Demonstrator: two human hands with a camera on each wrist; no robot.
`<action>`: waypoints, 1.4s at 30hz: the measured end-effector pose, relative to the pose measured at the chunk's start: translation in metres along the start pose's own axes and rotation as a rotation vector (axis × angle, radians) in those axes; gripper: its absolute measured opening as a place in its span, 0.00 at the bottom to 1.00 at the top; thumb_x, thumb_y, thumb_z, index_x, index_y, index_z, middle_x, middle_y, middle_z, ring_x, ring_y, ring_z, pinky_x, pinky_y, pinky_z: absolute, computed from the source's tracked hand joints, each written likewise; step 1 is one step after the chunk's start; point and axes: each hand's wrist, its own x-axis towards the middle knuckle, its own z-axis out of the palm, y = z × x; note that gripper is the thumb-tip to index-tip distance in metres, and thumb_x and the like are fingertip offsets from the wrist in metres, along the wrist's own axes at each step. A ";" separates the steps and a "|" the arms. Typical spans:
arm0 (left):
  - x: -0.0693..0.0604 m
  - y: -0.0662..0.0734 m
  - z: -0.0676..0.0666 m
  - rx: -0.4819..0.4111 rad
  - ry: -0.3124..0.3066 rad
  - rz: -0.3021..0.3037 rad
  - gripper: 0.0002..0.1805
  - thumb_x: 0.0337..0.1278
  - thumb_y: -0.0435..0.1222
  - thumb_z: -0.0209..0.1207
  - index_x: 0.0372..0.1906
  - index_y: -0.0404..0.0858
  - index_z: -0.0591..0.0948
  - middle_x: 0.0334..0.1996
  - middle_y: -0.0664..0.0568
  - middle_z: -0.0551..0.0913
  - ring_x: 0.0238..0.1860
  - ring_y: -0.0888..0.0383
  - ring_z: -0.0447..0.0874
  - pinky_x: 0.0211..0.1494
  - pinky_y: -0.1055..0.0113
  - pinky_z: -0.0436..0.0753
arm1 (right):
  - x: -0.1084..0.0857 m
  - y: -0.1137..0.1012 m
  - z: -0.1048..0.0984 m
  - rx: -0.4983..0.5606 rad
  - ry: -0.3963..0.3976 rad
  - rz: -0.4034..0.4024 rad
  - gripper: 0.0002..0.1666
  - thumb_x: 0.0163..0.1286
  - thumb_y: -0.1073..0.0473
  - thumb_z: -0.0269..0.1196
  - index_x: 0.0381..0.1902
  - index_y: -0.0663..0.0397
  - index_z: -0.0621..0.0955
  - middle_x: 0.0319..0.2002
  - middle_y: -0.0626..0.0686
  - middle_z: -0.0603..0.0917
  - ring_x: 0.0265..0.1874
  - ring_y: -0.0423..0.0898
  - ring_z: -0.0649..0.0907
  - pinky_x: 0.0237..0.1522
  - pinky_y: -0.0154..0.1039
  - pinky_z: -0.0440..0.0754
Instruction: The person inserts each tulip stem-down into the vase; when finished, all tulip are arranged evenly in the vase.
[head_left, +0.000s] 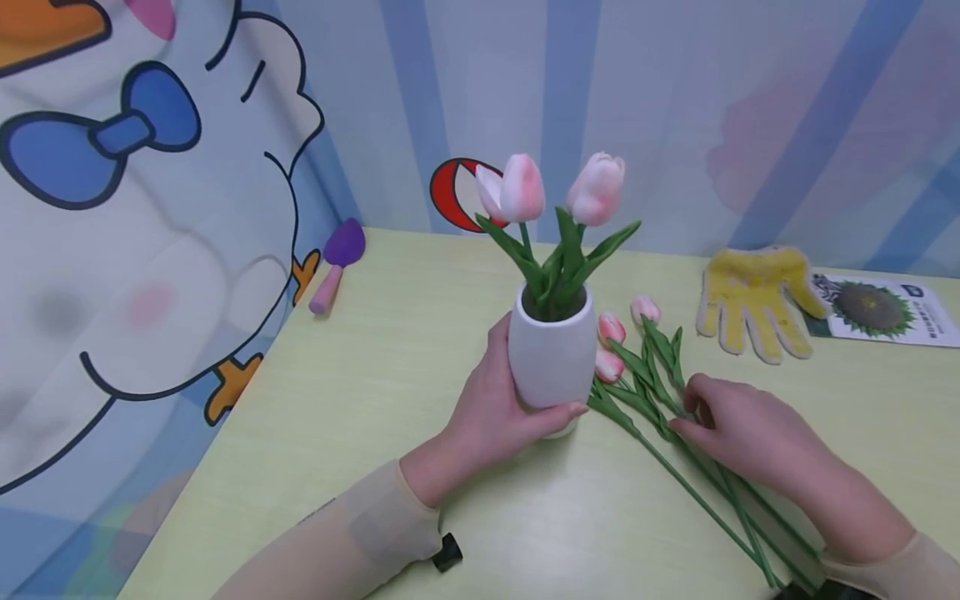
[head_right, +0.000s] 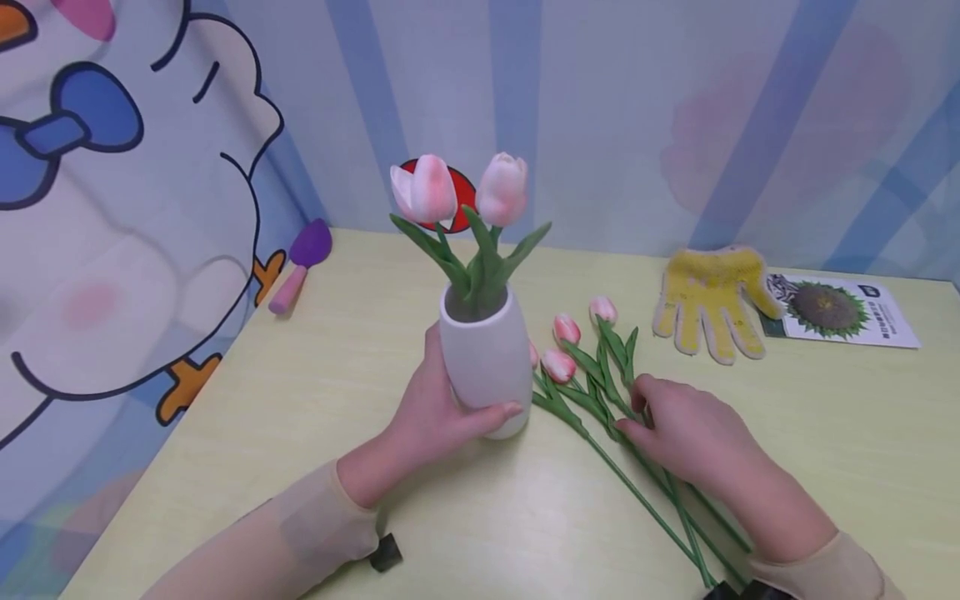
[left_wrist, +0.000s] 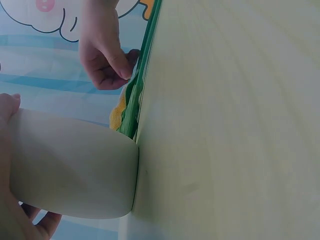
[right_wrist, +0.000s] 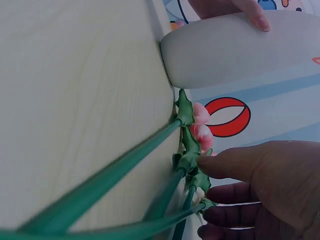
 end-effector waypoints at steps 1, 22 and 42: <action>0.000 0.000 0.000 -0.001 0.001 0.001 0.62 0.45 0.47 0.80 0.80 0.55 0.50 0.65 0.60 0.72 0.61 0.58 0.77 0.61 0.51 0.82 | 0.000 0.002 -0.001 -0.012 -0.019 0.007 0.18 0.69 0.45 0.69 0.41 0.52 0.80 0.24 0.44 0.77 0.21 0.42 0.72 0.24 0.40 0.69; 0.000 0.001 0.000 -0.008 -0.001 -0.001 0.62 0.45 0.46 0.80 0.79 0.57 0.49 0.64 0.61 0.73 0.60 0.59 0.77 0.61 0.52 0.82 | -0.007 0.022 -0.007 -0.056 -0.244 0.007 0.16 0.72 0.44 0.65 0.33 0.46 0.75 0.23 0.44 0.75 0.21 0.42 0.72 0.25 0.40 0.67; 0.000 0.002 0.000 -0.001 -0.005 -0.006 0.63 0.46 0.46 0.80 0.80 0.57 0.48 0.65 0.61 0.72 0.62 0.59 0.77 0.61 0.52 0.82 | -0.007 0.015 -0.013 0.137 -0.270 0.040 0.08 0.78 0.56 0.59 0.46 0.55 0.78 0.20 0.47 0.77 0.14 0.45 0.79 0.31 0.41 0.76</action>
